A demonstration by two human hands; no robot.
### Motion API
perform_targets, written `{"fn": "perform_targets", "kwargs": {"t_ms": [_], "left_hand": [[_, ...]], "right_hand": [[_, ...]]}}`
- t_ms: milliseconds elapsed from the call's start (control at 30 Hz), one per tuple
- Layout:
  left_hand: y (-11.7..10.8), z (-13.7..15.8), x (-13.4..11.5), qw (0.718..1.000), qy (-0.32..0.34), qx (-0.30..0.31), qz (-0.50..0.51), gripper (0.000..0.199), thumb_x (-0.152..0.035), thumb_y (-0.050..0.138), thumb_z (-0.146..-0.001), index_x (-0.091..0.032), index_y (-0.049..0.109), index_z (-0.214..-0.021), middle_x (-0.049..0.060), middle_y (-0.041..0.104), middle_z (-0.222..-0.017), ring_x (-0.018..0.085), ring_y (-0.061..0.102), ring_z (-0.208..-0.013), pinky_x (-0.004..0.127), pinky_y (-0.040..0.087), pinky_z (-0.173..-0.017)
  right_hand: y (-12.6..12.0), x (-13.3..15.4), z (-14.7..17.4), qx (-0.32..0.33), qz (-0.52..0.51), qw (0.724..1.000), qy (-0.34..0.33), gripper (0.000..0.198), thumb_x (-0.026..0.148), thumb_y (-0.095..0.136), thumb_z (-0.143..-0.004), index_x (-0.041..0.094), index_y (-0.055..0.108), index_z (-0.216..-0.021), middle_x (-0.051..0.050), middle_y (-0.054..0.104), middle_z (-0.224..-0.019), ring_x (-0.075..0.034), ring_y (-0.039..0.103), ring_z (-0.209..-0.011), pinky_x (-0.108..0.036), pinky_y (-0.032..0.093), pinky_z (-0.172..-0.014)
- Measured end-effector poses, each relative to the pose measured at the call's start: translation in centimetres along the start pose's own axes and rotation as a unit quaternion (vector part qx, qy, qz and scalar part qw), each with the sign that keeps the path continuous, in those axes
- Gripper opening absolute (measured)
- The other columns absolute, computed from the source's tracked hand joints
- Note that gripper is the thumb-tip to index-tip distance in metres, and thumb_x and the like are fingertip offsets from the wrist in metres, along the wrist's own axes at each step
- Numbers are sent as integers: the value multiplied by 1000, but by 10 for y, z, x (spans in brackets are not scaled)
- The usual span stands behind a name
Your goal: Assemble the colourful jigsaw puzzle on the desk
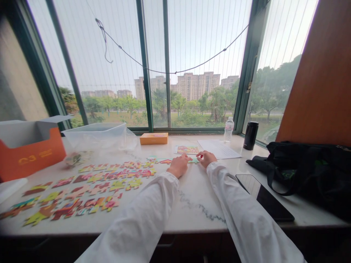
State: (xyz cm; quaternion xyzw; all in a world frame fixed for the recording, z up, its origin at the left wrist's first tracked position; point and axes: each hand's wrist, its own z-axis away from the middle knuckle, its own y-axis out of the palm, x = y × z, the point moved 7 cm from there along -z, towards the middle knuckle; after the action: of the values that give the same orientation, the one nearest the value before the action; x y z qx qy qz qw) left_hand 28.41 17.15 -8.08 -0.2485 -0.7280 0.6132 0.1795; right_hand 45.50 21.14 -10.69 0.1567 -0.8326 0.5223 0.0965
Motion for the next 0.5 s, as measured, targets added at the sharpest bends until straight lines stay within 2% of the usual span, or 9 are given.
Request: {"fn": "perform_targets", "kwargs": {"t_ms": [300, 400, 500], "left_hand": [[-1, -3, 0, 1000, 9, -20, -2, 50, -12, 37, -91, -34, 58, -131, 6, 57, -128, 22, 65, -100, 37, 51, -87], [0, -4, 1, 1000, 5, -23, -5, 49, -12, 38, -91, -33, 58, -130, 6, 61, -126, 23, 65, -102, 38, 51, -88], [2, -4, 1, 1000, -1, -20, -7, 47, -12, 40, -91, -33, 60, -128, 6, 66, -119, 23, 65, -103, 38, 50, -89]], "right_hand": [[-9, 8, 1, -31, -13, 999, -16, 18, 28, 61, -84, 28, 75, -95, 0, 67, -88, -14, 60, -75, -26, 43, -76], [-6, 7, 1, -26, -14, 999, -13, 19, 27, 60, -83, 27, 75, -95, 0, 67, -88, -14, 59, -73, -26, 43, -76], [2, 7, 2, 3, -9, 1000, -10, 15, 22, 62, -79, 26, 75, -86, 0, 67, -87, -13, 59, -74, -25, 42, -75]]}}
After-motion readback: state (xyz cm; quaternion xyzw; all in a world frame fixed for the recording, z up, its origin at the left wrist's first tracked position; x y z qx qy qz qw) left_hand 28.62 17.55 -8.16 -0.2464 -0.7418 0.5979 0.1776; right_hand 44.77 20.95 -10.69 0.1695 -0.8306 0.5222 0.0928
